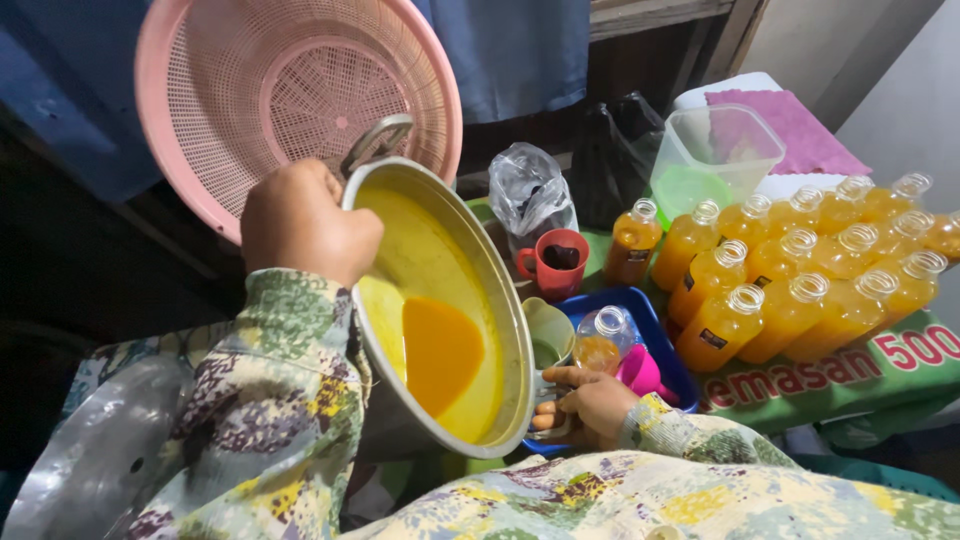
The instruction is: The person pours a yellow liquid from a large metal pot into a plastic measuring cup, then uses the cup to fill multiple clear plastic bottles arranged on a table. The person repeats the scooping and pouring cycle for several bottles.
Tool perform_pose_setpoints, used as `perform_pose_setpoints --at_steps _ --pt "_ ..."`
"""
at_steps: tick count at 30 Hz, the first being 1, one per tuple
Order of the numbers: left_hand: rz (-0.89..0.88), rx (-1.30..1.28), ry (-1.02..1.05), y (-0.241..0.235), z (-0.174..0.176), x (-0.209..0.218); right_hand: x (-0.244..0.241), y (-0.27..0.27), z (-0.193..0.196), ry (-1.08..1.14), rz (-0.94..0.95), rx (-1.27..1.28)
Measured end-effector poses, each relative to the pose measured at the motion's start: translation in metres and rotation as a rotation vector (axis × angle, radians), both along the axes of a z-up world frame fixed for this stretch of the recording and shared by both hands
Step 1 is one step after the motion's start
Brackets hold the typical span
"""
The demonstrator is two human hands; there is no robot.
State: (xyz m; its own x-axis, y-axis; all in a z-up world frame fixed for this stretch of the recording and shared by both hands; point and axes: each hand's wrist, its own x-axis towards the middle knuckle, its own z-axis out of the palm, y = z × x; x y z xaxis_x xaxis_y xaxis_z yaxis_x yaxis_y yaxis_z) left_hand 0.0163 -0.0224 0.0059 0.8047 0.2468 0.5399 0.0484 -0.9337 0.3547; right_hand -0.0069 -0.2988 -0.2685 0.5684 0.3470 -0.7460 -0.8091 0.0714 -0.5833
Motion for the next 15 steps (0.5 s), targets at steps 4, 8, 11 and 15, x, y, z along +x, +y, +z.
perform_pose_setpoints --at_steps 4,8,11,15 --pt "-0.033 -0.010 0.036 -0.014 0.004 0.008 0.003 0.001 -0.013 0.021 -0.001 0.041" --pt "-0.051 0.025 0.075 -0.027 0.010 0.014 0.003 0.001 -0.025 0.021 0.035 0.059" --pt "-0.075 0.034 0.050 -0.038 0.013 0.017 0.003 0.001 -0.030 0.034 0.057 0.063" --pt "-0.106 0.033 0.040 -0.050 0.018 0.021 0.001 0.000 -0.032 0.066 0.069 0.095"
